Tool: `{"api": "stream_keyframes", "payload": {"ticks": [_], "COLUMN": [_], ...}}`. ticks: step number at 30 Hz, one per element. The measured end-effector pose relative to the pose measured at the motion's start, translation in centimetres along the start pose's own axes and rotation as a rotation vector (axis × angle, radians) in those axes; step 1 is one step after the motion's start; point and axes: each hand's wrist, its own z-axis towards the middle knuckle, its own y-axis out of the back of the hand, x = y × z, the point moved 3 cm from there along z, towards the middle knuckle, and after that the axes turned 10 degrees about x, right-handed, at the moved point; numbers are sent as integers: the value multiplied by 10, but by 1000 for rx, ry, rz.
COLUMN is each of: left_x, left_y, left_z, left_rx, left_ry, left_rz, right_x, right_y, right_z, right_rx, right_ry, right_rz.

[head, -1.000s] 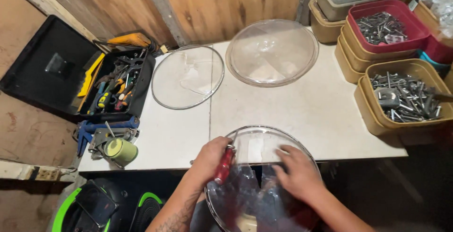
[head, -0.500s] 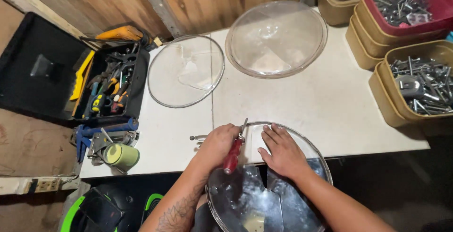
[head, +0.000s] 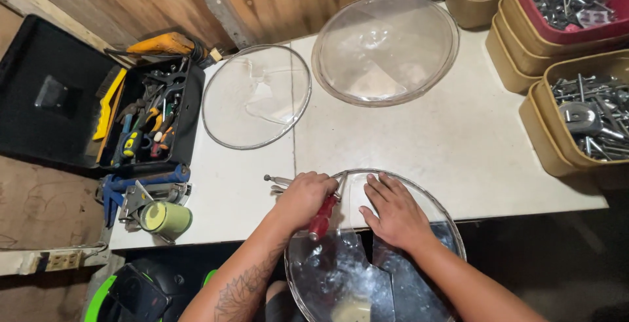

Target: Cleaning and adjusting drum heads using a screwdriver and a cloth at a repair bench

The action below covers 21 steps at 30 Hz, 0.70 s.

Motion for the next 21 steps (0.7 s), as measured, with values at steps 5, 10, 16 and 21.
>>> {"api": "stream_keyframes", "payload": {"ticks": [5, 10, 16, 21], "left_x": [10, 16, 19, 32], "left_y": [-9, -12, -10, -27], "left_z": [3, 7, 12, 18], "left_rx": [29, 56, 55, 49], "left_ry": [-33, -51, -76, -31], "left_rz": [8, 9, -14, -236], "right_x": [1, 0, -2, -5], "right_y": [3, 2, -1, -10], "right_z": [1, 1, 0, 0], "right_rx": [-1, 17, 12, 46], "right_ry": [-3, 0, -3, -7], "right_rz": [-14, 5, -4, 71]}}
